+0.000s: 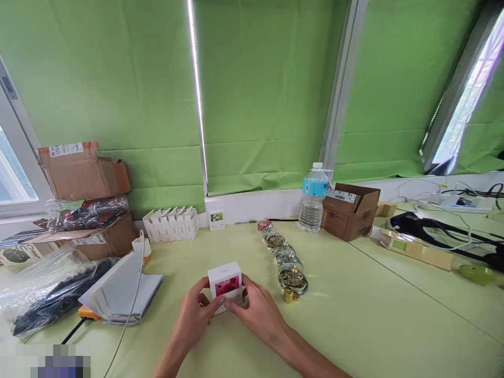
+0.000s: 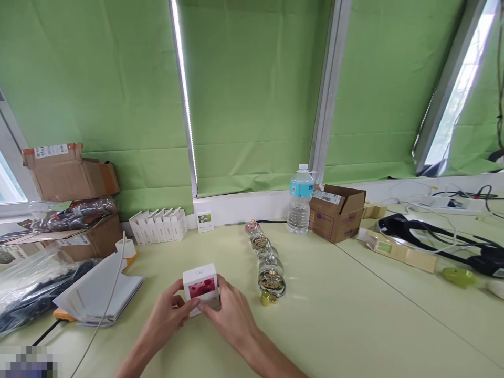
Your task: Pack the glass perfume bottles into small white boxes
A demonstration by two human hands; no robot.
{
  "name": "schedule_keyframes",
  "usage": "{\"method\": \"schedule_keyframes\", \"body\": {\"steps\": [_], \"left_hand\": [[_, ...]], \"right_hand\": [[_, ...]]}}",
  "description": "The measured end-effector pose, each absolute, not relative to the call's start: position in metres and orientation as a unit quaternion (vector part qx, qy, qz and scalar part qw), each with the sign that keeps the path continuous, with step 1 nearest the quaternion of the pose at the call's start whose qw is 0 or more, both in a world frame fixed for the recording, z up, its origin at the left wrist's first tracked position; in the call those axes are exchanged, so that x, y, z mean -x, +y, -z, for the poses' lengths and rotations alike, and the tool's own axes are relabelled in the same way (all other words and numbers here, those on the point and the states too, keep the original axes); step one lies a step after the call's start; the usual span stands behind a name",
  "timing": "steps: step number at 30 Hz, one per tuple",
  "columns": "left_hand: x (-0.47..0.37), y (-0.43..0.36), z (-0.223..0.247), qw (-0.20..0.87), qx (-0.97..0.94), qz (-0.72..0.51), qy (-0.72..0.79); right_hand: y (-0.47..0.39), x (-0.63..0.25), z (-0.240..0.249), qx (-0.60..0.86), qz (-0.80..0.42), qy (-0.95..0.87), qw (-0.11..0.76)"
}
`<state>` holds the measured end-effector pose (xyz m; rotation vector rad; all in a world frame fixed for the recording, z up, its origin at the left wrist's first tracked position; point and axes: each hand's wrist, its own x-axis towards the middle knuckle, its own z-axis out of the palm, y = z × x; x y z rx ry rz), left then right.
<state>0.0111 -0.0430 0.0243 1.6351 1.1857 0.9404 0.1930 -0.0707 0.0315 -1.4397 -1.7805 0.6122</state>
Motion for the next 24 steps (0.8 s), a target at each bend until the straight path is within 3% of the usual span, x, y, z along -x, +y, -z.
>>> {"method": "schedule_keyframes", "body": {"steps": [4, 12, 24], "left_hand": [[-0.013, -0.045, -0.027, 0.470, -0.665, -0.382, 0.438], [-0.015, -0.050, -0.034, 0.360, -0.689, -0.398, 0.487], [-0.016, -0.043, -0.022, 0.384, -0.613, -0.457, 0.518]], "right_hand": [[-0.076, -0.178, -0.013, 0.572, -0.228, -0.672, 0.412], [-0.073, -0.152, 0.003, 0.548, -0.271, -0.599, 0.517], [-0.006, -0.154, 0.003, 0.590, -0.211, -0.583, 0.517]]}}
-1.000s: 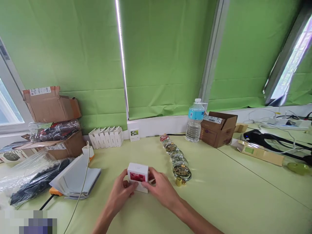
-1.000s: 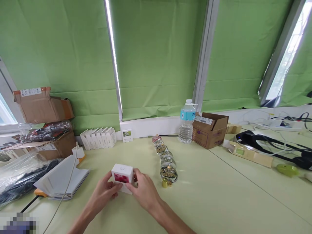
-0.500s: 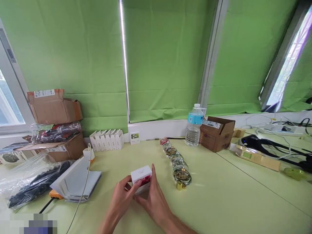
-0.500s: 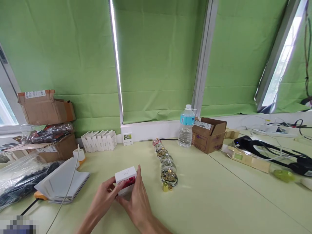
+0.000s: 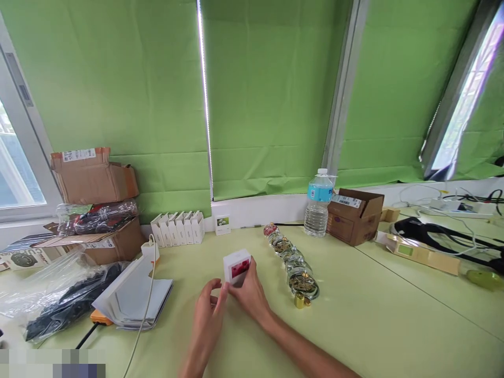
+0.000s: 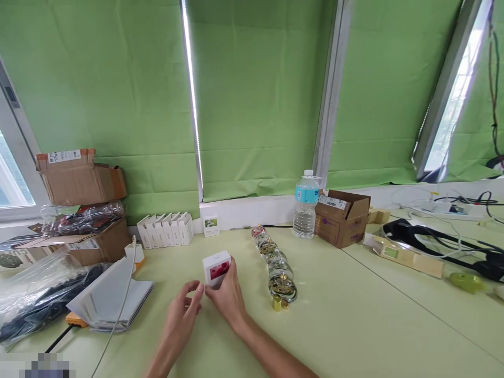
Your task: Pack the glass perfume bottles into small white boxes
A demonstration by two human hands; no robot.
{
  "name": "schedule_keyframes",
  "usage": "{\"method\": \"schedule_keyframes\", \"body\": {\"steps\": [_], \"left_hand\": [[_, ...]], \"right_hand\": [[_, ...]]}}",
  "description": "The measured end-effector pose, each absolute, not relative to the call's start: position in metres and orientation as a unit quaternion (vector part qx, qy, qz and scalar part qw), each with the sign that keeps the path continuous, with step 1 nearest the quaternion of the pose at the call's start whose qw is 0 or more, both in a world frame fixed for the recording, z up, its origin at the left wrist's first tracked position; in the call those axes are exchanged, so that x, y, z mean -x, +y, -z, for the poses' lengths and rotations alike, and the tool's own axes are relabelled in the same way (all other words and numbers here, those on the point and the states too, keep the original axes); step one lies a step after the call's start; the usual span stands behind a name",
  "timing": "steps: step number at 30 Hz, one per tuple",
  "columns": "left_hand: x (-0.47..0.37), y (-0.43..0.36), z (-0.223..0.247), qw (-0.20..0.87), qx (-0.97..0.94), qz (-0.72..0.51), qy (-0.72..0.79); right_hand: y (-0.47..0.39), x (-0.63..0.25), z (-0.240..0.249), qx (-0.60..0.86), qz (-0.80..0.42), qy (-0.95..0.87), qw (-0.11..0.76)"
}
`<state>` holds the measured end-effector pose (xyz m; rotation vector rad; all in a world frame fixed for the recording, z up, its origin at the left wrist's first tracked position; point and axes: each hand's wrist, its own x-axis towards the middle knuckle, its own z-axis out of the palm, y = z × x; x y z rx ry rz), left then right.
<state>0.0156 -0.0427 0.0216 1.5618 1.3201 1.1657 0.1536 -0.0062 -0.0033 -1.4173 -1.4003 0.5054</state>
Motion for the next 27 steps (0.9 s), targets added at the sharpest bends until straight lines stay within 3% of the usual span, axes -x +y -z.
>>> {"method": "schedule_keyframes", "body": {"steps": [5, 17, 27], "left_hand": [[-0.012, -0.026, -0.007, 0.398, -0.623, -0.434, 0.514], [-0.013, -0.009, 0.004, 0.386, -0.634, -0.391, 0.544], [-0.013, 0.011, 0.029, 0.370, -0.646, -0.384, 0.546]], "right_hand": [[0.060, -0.165, 0.009, 0.670, -0.118, -0.538, 0.499], [0.178, -0.191, 0.005, 0.723, -0.076, -0.468, 0.502], [0.229, -0.184, 0.005, 0.735, -0.058, -0.521, 0.429]]}}
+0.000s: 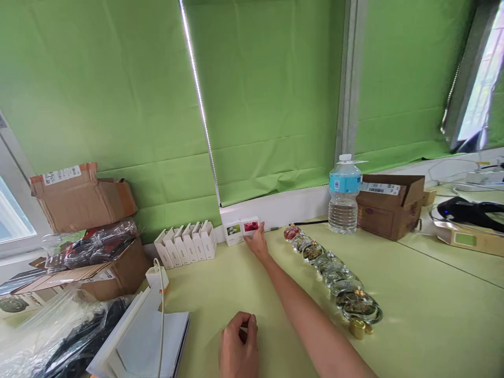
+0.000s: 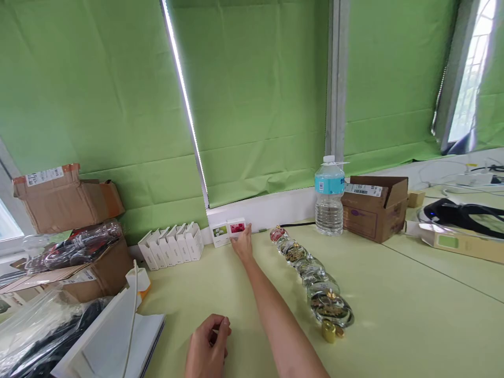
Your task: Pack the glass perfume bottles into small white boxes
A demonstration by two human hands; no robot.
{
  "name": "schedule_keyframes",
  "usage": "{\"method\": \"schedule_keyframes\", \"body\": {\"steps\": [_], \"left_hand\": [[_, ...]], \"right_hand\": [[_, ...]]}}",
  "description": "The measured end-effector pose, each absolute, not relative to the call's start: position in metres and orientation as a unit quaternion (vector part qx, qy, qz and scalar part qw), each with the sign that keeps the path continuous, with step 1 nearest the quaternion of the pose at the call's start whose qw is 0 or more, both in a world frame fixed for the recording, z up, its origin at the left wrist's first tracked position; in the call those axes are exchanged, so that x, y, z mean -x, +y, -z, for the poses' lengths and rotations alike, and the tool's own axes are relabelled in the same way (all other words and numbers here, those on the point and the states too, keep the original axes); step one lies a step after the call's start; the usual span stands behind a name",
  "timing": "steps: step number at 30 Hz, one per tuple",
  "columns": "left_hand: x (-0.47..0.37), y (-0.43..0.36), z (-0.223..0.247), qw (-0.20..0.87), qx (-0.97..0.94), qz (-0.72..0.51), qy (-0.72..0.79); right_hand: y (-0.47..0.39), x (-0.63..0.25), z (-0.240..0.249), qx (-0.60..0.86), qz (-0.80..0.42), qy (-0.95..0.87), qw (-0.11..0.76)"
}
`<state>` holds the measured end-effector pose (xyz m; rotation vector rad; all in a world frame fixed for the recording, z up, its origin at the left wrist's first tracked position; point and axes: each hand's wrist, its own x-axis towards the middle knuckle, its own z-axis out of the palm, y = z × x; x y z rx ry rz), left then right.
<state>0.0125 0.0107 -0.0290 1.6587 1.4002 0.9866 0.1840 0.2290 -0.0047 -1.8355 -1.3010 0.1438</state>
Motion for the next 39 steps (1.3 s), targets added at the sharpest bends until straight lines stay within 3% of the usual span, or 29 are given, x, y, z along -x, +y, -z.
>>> {"method": "schedule_keyframes", "body": {"steps": [10, 19, 28, 39], "left_hand": [[-0.012, 0.008, 0.026, 0.376, -0.637, -0.384, 0.553], [-0.012, 0.000, 0.010, 0.400, -0.623, -0.387, 0.550], [-0.011, -0.005, 0.000, 0.439, -0.586, -0.404, 0.548], [-0.007, -0.003, 0.002, 0.483, -0.553, -0.443, 0.514]], "right_hand": [[0.221, -0.154, 0.023, 0.740, 0.007, -0.601, 0.301], [0.214, -0.143, 0.030, 0.728, -0.021, -0.650, 0.215], [0.202, -0.138, 0.019, 0.714, 0.004, -0.658, 0.239], [0.169, -0.094, -0.014, 0.580, -0.026, -0.763, 0.285]]}}
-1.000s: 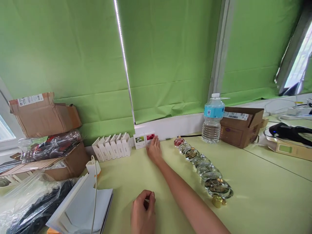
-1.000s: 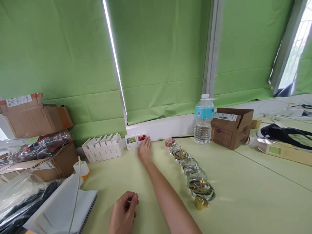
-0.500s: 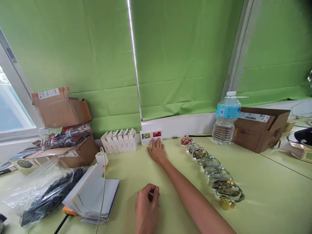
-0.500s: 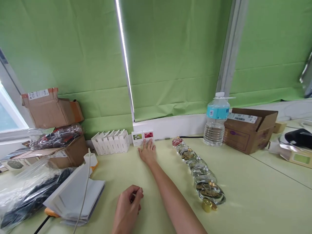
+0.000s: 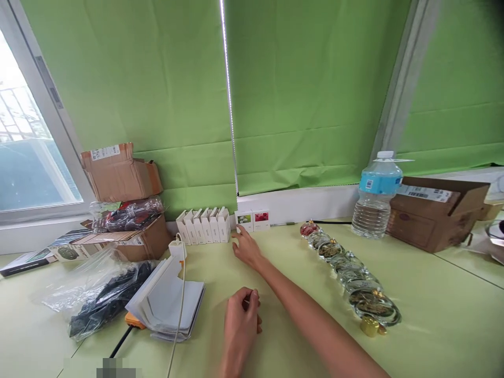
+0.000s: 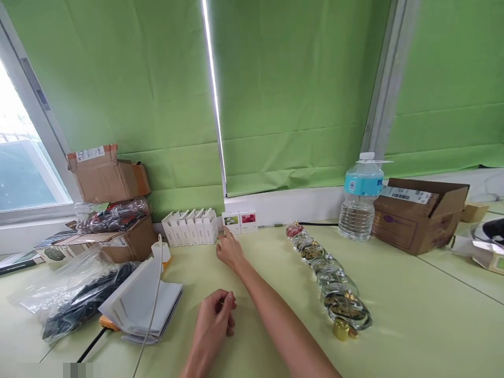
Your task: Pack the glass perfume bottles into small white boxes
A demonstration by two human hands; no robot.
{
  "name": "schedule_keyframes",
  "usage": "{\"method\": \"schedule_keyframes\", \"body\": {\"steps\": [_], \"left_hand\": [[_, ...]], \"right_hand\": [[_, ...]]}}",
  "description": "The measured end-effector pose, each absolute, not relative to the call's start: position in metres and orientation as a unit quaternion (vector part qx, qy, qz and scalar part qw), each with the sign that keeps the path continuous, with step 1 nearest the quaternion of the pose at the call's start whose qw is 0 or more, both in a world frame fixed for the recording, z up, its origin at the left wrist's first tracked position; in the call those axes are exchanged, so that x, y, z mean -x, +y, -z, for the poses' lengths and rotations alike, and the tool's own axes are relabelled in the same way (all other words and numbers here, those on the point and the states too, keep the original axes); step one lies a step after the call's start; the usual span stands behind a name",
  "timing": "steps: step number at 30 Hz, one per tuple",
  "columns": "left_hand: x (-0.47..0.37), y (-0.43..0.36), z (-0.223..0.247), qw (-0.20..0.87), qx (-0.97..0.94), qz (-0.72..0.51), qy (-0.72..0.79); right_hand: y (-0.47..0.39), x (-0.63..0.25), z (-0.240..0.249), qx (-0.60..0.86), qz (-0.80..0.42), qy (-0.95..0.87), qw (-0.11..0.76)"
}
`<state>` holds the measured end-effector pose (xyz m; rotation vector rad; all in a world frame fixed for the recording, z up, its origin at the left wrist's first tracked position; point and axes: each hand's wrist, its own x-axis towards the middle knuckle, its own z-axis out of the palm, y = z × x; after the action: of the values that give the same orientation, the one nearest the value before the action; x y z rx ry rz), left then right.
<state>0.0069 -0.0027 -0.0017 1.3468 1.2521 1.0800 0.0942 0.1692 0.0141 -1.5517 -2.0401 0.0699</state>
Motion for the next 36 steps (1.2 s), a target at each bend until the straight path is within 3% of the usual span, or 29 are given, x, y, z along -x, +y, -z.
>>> {"method": "schedule_keyframes", "body": {"steps": [11, 23, 36], "left_hand": [[-0.003, 0.001, 0.011, 0.461, -0.572, -0.450, 0.507], [-0.004, 0.005, 0.013, 0.473, -0.556, -0.466, 0.500], [0.000, 0.002, 0.013, 0.455, -0.554, -0.483, 0.503]], "right_hand": [[0.199, -0.067, -0.062, 0.528, -0.067, -0.797, 0.286], [0.119, -0.091, -0.047, 0.469, -0.011, -0.854, 0.225], [0.002, -0.163, -0.003, 0.462, -0.085, -0.861, 0.197]]}}
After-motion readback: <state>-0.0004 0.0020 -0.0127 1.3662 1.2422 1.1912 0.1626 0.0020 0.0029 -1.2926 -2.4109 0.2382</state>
